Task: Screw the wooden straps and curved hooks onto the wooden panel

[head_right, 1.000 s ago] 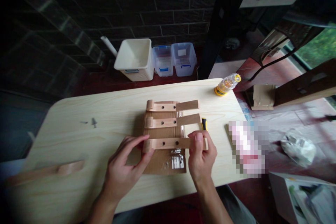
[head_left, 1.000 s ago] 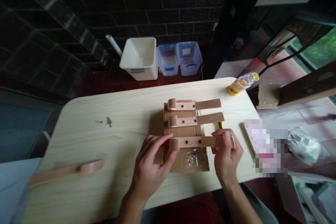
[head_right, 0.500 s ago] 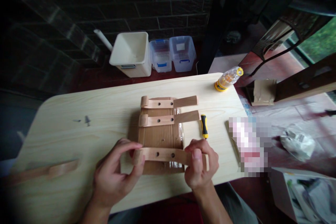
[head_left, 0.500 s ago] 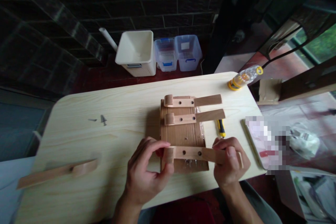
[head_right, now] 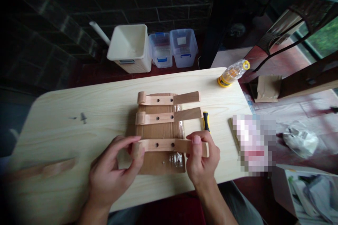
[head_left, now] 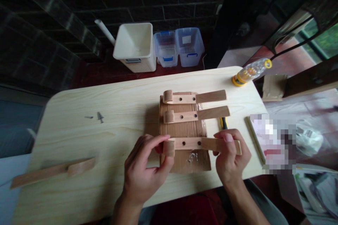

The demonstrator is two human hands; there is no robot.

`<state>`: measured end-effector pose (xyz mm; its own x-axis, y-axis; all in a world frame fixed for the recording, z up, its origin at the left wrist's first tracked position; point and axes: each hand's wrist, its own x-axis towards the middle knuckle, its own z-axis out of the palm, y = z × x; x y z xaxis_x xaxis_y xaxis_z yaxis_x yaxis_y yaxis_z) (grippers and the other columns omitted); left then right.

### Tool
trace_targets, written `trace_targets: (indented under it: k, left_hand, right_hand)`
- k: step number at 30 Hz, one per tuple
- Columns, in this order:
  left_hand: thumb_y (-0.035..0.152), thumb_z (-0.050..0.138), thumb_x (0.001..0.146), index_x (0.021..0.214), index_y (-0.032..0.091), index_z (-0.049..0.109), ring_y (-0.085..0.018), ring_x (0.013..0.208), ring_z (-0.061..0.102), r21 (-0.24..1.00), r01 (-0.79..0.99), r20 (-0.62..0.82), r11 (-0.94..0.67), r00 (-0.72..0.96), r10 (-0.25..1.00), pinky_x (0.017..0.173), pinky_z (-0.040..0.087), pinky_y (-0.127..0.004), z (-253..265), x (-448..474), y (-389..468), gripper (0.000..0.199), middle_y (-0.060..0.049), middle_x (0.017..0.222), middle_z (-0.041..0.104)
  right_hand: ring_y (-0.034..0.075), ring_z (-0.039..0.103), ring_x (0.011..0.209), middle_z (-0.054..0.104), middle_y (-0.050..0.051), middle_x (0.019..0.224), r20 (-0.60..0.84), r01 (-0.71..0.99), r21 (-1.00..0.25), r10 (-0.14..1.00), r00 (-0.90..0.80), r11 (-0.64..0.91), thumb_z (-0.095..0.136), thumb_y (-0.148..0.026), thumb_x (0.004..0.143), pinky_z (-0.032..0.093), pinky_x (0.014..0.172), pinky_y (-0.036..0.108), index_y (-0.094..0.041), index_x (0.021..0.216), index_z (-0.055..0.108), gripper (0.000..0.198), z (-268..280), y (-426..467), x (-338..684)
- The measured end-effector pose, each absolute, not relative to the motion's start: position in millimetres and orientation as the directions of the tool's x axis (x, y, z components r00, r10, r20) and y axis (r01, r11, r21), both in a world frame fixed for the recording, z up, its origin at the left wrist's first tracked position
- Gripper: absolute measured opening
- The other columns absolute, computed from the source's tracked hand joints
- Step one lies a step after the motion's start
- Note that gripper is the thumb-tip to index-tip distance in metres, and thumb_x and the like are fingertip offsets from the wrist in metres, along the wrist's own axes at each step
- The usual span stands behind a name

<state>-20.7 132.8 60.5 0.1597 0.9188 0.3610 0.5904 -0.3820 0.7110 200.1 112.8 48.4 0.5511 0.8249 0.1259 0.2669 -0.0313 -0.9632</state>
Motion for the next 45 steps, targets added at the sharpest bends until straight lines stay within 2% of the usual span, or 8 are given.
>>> trace_targets:
  k: [9,17,25,31,38,41,43,45]
  left_hand:
    - [0.014,0.072,0.095,0.132,0.024,0.070,-0.018,0.092,0.071,0.677,0.636,0.359,-0.370,0.153,0.921,0.083,0.059,-0.030,58.9,-20.6,136.5,0.039,-0.004,0.106,0.075]
    - [0.008,0.075,0.092,0.131,0.024,0.069,-0.015,0.088,0.066,0.695,0.605,0.348,-0.389,0.191,0.918,0.084,0.056,-0.028,61.3,-18.7,135.7,0.043,-0.002,0.101,0.070]
    - [0.003,0.074,0.085,0.124,0.021,0.068,-0.018,0.091,0.063,0.734,0.521,0.369,-0.436,0.234,0.900,0.084,0.054,-0.032,62.9,-20.2,132.2,0.044,-0.003,0.099,0.068]
    - [0.002,0.074,0.083,0.124,0.021,0.067,-0.018,0.090,0.064,0.730,0.527,0.367,-0.434,0.234,0.900,0.084,0.055,-0.033,63.1,-18.8,132.6,0.046,-0.003,0.100,0.069]
    - [0.004,0.074,0.083,0.115,0.022,0.069,-0.018,0.083,0.063,0.763,0.474,0.378,-0.440,0.224,0.898,0.074,0.053,-0.032,62.3,-21.4,130.9,0.037,-0.003,0.092,0.067]
    - [0.011,0.081,0.082,0.124,0.023,0.071,-0.018,0.081,0.064,0.791,0.461,0.357,-0.402,0.187,0.915,0.076,0.054,-0.032,60.7,-24.4,132.6,0.044,-0.003,0.092,0.070]
    - [0.028,0.084,0.087,0.133,0.023,0.071,-0.018,0.077,0.064,0.856,0.364,0.351,-0.366,0.109,0.930,0.076,0.055,-0.032,61.0,-27.3,136.6,0.048,-0.002,0.088,0.070]
    - [0.051,0.075,0.094,0.128,0.022,0.076,-0.018,0.072,0.061,0.927,0.181,0.347,-0.329,-0.078,0.935,0.072,0.053,-0.032,63.5,-30.7,143.0,0.044,-0.002,0.081,0.069]
  right_hand:
    - [0.011,0.059,0.047,0.064,-0.003,0.065,0.108,0.277,-0.960,0.841,0.530,-0.051,0.056,-0.047,0.107,0.041,0.045,0.024,-0.020,0.088,0.070,0.035,48.2,121.3,199.5]
    - [0.011,0.056,0.045,0.058,-0.006,0.056,0.075,0.282,-0.953,0.816,0.574,-0.110,0.057,-0.046,0.107,0.040,0.045,0.025,-0.021,0.085,0.068,0.035,52.8,119.7,201.7]
    - [0.011,0.055,0.051,0.064,-0.003,0.066,0.172,0.266,-0.964,0.778,0.604,0.007,0.060,-0.036,0.103,0.040,0.047,0.026,-0.022,0.074,0.064,0.033,45.0,107.8,201.8]
    - [0.011,0.055,0.052,0.064,-0.002,0.067,0.138,0.255,-0.967,0.776,0.615,-0.030,0.060,-0.034,0.103,0.040,0.049,0.027,-0.022,0.076,0.066,0.030,44.7,108.2,202.1]
    - [0.015,0.060,0.060,0.062,-0.002,0.066,0.115,0.159,-0.987,0.811,0.574,0.028,0.062,-0.035,0.101,0.044,0.052,0.028,-0.022,0.074,0.062,0.029,42.7,97.9,196.2]
    - [0.012,0.051,0.049,0.062,-0.003,0.066,-0.004,0.053,-0.997,0.789,0.614,-0.047,0.062,-0.034,0.099,0.036,0.042,0.026,-0.022,0.075,0.062,0.027,47.5,104.2,194.7]
    - [0.010,0.045,0.044,0.059,-0.004,0.066,-0.073,-0.076,-0.997,0.734,0.675,-0.029,0.059,-0.030,0.096,0.032,0.039,0.025,-0.022,0.074,0.061,0.023,53.2,114.3,198.3]
    - [0.009,0.044,0.046,0.055,-0.006,0.063,-0.115,-0.201,-0.977,0.633,0.766,0.065,0.056,-0.024,0.088,0.037,0.042,0.023,-0.023,0.071,0.056,0.017,58.2,126.3,206.6]
